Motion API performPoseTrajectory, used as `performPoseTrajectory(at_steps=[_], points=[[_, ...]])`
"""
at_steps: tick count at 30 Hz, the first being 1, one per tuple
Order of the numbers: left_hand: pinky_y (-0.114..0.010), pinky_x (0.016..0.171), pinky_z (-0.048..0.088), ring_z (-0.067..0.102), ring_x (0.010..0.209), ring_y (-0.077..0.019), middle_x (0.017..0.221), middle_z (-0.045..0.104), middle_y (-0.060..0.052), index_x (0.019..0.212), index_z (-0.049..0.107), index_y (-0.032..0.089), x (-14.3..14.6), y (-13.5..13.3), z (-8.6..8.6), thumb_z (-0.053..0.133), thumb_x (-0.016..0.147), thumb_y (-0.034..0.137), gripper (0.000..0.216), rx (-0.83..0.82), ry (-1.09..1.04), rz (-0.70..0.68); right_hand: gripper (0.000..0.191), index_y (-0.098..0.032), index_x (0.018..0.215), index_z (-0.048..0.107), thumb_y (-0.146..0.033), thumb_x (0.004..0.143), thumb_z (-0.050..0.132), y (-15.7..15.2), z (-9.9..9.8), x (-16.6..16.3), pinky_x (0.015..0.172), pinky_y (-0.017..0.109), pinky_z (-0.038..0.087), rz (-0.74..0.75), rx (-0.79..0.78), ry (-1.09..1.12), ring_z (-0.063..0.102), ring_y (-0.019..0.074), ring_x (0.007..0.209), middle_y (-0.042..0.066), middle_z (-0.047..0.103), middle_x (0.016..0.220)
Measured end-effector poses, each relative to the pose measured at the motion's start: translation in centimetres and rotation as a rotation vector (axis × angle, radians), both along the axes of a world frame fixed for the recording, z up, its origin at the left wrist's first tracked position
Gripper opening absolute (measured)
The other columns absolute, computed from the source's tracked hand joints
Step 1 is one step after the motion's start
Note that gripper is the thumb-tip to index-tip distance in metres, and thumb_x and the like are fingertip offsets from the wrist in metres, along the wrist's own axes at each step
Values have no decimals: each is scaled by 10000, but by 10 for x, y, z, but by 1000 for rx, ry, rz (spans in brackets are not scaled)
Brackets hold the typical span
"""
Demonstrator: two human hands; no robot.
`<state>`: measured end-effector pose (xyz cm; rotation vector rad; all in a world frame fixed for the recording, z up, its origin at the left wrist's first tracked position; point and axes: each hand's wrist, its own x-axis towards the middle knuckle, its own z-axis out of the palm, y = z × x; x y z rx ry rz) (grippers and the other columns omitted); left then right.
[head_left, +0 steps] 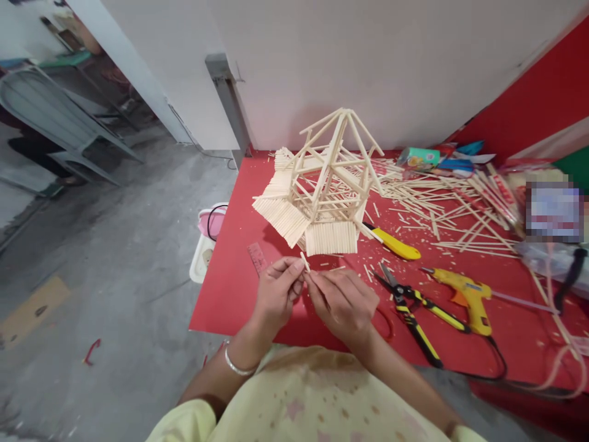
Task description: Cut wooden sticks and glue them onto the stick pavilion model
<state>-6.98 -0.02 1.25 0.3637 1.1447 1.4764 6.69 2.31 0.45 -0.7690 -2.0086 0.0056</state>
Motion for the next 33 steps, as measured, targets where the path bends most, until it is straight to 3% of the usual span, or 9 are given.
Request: performPoseTrajectory(at_steps=[12, 16, 21, 33], points=[[-131, 370, 279, 420, 400, -26, 519, 545, 54, 744, 671, 146, -4, 10, 4, 870, 688, 368, 303, -4, 25, 30, 213, -198, 1016, 683, -142, 825, 759, 10, -3, -7, 761, 293, 562, -47, -5, -8, 693, 149, 757, 30, 755, 841], [-144, 367, 268, 417, 405, -26, 578, 572, 48, 874, 722, 145, -2, 11, 2, 863, 687, 359, 317, -24, 46, 81, 229, -202, 1024, 683, -144, 818, 765, 15, -3, -6, 756, 285, 554, -97, -3, 34, 686, 139, 740, 31, 760, 848], [-154, 414, 303, 423, 437, -34, 590, 587, 37, 1129, 759, 175, 1, 5, -6, 796, 767, 323, 393, -30, 94, 15, 262, -211, 999, 679, -110, 782, 785, 21, -2, -3, 748, 278, 554, -111, -7, 99, 685, 143, 748, 29, 754, 835], [-183, 534, 404, 462, 537, -68, 644, 562, 35, 1266, 717, 237, 3, -1, -9, 710, 869, 333, 409, 56, 327, -47, 252, -217, 1017, 684, -123, 799, 768, 23, -6, -3, 741, 285, 549, -103, -73, 154, 684, 148, 760, 27, 753, 841]])
